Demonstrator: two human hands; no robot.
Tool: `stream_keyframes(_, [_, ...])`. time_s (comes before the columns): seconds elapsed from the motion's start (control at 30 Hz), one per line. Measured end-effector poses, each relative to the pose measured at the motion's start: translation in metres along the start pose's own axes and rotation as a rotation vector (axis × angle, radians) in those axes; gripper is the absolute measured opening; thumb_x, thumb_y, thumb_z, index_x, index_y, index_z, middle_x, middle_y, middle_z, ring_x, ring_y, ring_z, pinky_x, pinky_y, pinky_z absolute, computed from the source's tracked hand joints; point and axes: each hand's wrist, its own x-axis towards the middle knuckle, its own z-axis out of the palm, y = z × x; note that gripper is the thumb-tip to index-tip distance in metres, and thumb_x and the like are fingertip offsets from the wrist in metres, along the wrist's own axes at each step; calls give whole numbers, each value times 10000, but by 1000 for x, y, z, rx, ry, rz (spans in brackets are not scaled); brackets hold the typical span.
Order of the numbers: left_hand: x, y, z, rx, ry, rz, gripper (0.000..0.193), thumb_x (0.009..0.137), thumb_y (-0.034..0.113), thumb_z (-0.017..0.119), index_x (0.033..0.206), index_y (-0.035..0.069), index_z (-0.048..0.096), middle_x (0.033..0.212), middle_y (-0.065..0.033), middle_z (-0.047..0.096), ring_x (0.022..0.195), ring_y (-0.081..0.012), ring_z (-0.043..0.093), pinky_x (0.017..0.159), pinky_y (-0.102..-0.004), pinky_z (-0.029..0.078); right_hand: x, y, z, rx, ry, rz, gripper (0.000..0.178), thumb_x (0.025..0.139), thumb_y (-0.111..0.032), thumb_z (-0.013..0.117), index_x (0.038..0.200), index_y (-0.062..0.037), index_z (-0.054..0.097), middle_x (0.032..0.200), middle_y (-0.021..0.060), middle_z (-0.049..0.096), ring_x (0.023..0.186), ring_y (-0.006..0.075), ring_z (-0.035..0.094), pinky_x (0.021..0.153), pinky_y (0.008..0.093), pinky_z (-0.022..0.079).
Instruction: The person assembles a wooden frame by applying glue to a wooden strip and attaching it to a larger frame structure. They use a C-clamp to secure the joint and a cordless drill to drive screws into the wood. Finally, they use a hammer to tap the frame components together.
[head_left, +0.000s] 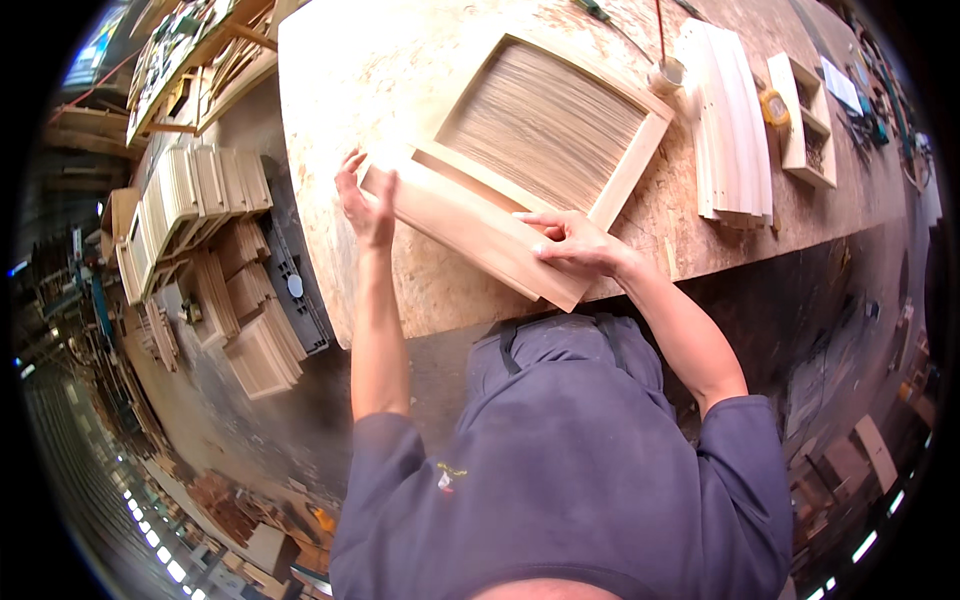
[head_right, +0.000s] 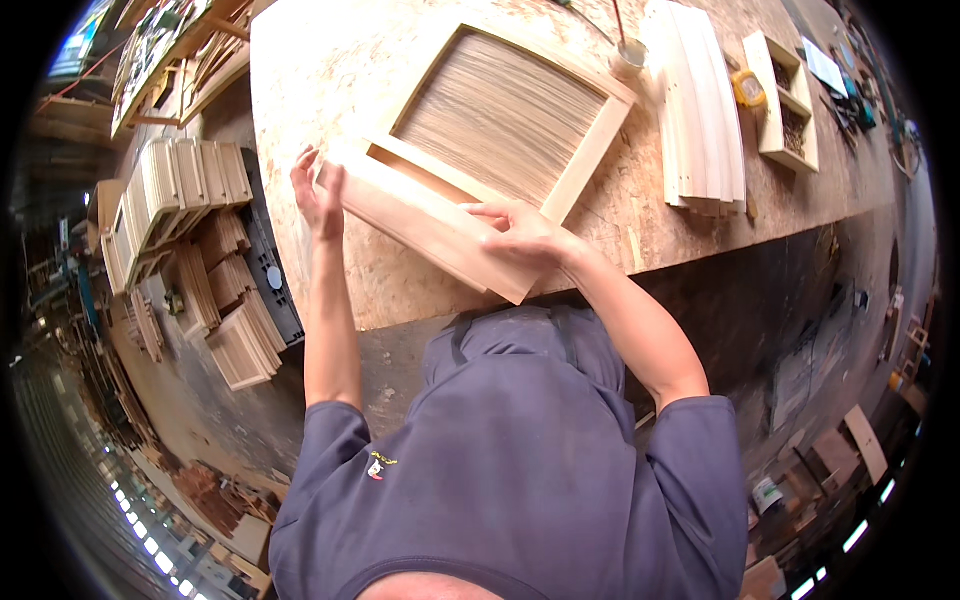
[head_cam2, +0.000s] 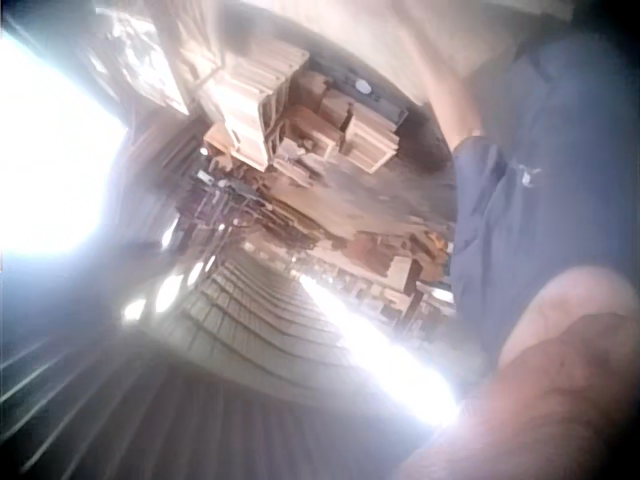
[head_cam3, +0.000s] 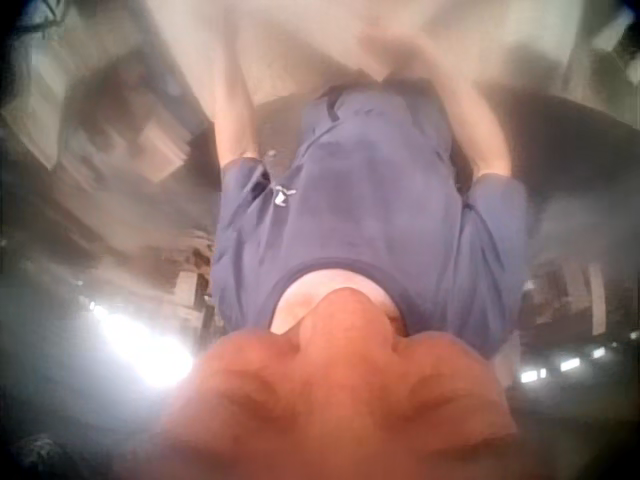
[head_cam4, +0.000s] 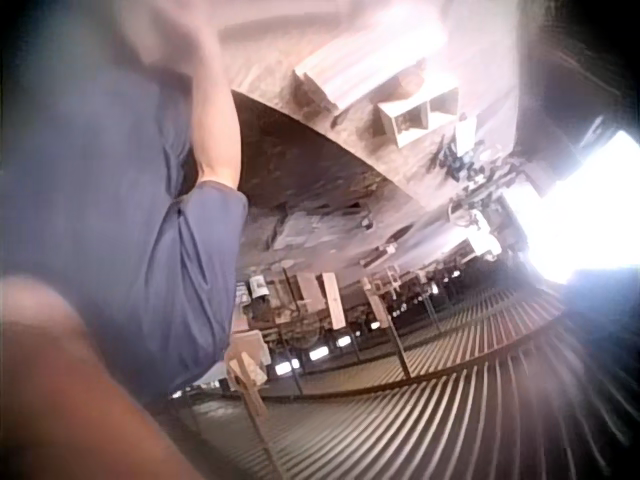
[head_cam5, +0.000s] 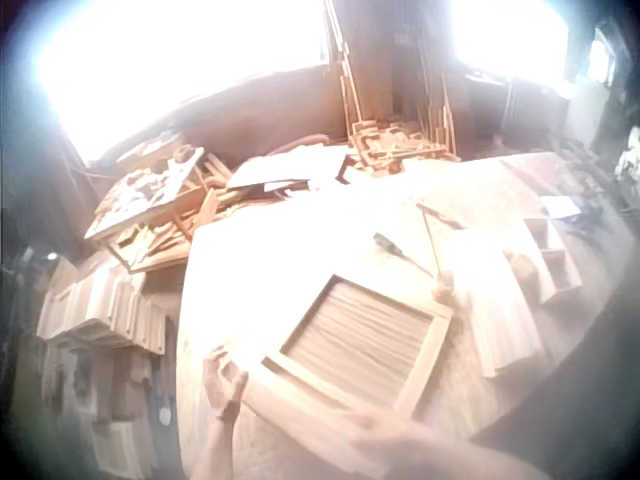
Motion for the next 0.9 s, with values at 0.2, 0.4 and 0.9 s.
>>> stream_keyframes(0.2, [-47, 104, 14, 483, -1065, 721, 1145, 523, 307, 949, 1496, 69, 392, 1524, -129, 426, 1476, -298, 332, 1255, -524, 194, -10, -16, 2, 0, -10, -23, 689, 848, -88, 686, 1505, -87, 480, 898, 10, 633, 769, 69, 534, 712, 251, 476])
stream_keyframes(0.4, [-52, 100, 37, 542, -1099, 839, 1019, 530, 208, 918, 1412, 37, 439, 1339, -135, 557, 1331, -315, 494, 1222, -527, 255, -9, -18, 0, -108, 13, -29, 700, 852, -118, 698, 1511, -79, 467, 877, 0, 611, 783, 74, 522, 724, 255, 470])
stream_keyframes(0.9, [-52, 99, 51, 527, -1125, 812, 502, 723, 25, 656, 1214, 30, 552, 1209, -150, 608, 1193, -325, 561, 1139, -525, 337, -101, 63, 22, -74, 506, -180, 660, 732, -292, 878, 1252, 20, 618, 1192, 204, 672, 1080, 332, 670, 932, 369, 534])
